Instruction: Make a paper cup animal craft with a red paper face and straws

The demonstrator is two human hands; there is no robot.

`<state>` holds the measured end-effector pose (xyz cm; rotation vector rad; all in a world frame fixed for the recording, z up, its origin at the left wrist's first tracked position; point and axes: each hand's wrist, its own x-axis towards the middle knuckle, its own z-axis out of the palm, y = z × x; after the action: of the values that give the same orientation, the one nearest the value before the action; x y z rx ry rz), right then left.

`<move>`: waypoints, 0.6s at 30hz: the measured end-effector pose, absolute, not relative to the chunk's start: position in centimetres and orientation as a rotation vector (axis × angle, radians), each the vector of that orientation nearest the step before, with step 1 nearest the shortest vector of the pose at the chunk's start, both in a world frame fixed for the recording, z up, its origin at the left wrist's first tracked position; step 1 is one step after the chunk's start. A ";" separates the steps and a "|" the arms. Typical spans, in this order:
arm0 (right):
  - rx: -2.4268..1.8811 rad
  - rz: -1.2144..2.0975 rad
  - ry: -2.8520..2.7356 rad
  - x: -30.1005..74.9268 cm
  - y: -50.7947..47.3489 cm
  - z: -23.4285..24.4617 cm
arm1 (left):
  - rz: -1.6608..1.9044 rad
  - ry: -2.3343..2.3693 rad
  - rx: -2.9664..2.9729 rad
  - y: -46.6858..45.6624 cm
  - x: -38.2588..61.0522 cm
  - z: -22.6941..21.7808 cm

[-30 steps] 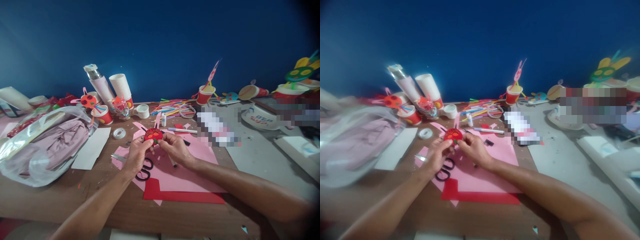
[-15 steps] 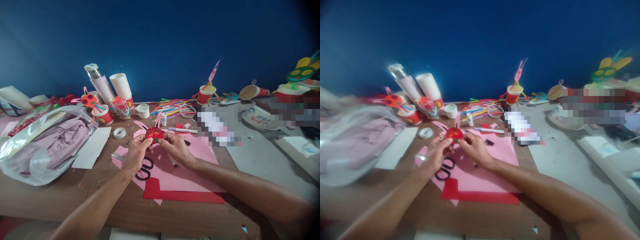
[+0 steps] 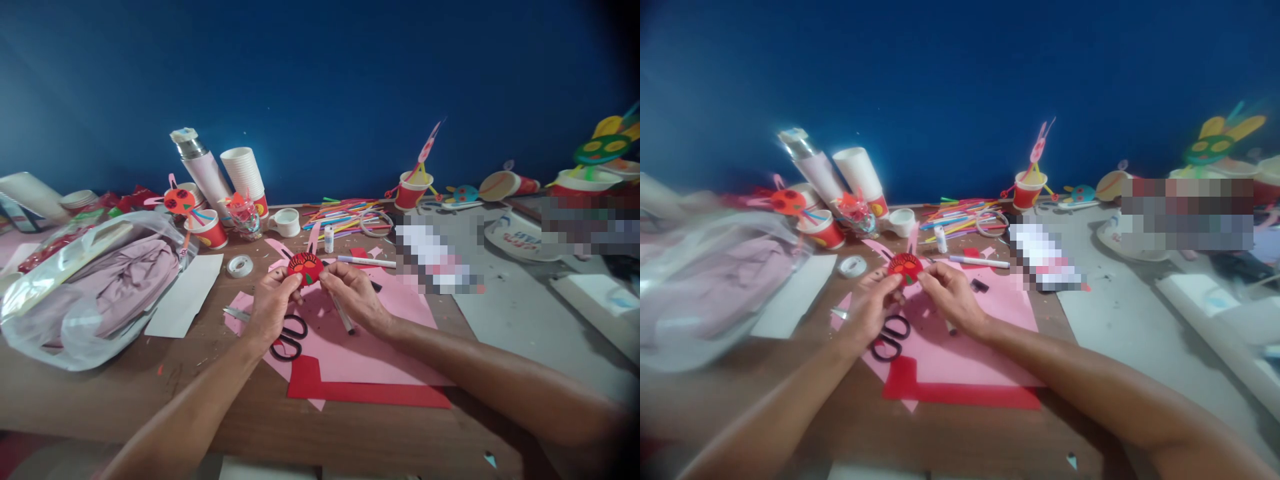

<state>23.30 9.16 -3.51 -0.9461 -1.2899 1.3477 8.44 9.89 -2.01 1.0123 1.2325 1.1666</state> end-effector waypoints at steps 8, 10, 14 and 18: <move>-1.016 1.214 -1.341 23.2 9.6 -3.9 | 1.170 1.243 0.994 9.8 8.6 -1.8; -1.030 1.240 -1.323 23.2 9.6 -3.8 | 1.184 1.243 0.997 9.7 8.7 -1.7; -1.052 1.230 -1.289 23.2 9.4 -3.5 | 1.176 1.258 1.031 9.6 8.6 -1.7; -1.056 1.219 -1.288 23.3 9.6 -3.7 | 1.150 1.251 1.081 9.6 8.5 -1.8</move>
<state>23.28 9.58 -3.69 -1.0561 -1.2882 1.2193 8.45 9.61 -1.83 1.0810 1.2508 1.1499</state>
